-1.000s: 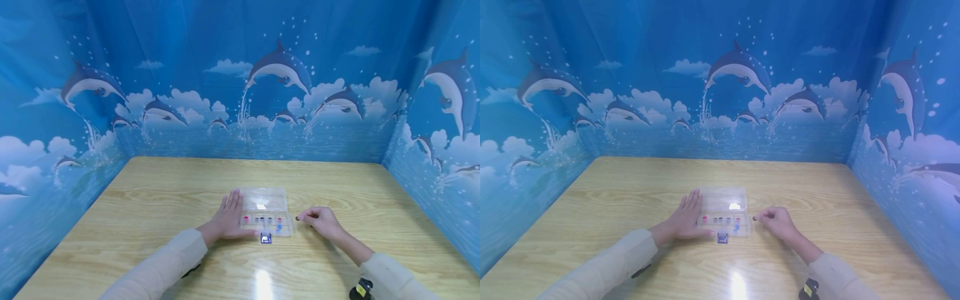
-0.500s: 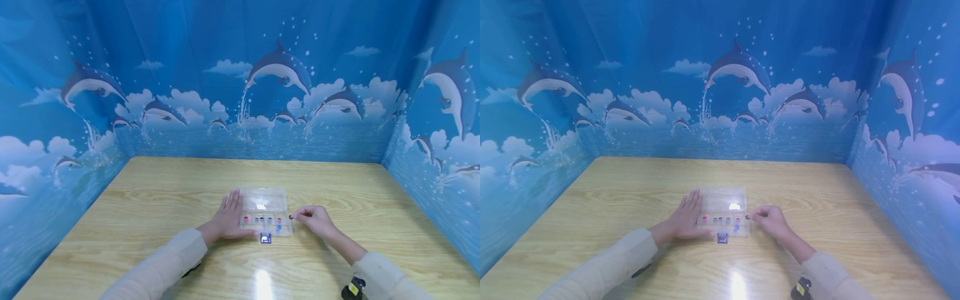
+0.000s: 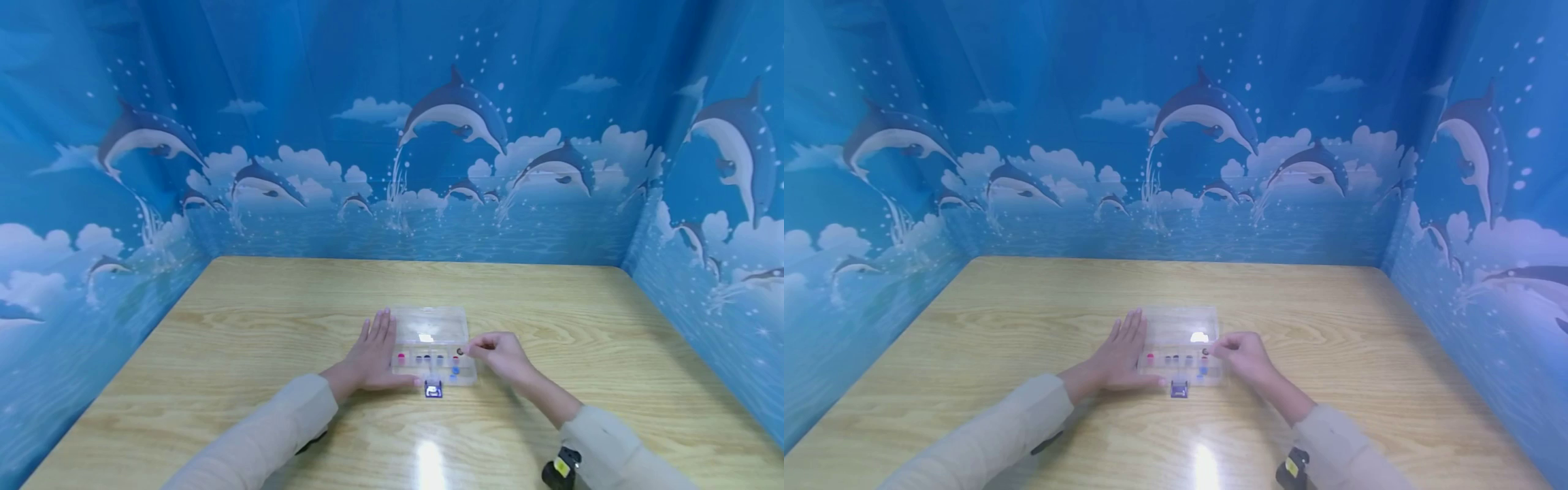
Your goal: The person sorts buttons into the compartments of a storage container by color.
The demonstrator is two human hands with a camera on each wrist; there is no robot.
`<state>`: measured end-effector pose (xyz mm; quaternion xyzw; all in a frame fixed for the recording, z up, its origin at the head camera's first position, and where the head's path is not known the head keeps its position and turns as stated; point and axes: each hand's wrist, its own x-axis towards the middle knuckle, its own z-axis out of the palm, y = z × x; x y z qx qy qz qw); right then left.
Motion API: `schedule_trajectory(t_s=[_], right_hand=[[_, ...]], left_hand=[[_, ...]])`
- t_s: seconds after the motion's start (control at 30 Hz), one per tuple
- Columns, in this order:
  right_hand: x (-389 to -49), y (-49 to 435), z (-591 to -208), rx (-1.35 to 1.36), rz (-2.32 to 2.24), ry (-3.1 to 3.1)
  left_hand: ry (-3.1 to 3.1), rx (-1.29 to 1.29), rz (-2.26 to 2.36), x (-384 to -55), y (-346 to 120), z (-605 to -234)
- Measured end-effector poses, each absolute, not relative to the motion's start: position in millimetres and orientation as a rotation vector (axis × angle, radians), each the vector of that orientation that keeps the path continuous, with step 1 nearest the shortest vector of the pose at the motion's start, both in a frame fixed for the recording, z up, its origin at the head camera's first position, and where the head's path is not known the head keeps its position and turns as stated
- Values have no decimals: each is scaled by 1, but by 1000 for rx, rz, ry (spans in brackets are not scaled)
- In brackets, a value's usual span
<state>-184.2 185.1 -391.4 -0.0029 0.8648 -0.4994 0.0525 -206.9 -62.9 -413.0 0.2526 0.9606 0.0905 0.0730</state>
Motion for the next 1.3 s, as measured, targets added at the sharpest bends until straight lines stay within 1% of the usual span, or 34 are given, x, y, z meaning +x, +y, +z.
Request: schedule_trajectory(t_s=[0.8,1.3], right_hand=[[-188,159,-392,-83,-1630,2521],[-194,140,-396,-123,-1572,2520]], left_hand=[[2894,766,258,-207,-62,-414],[2879,753,276,-206,-63,-411]])
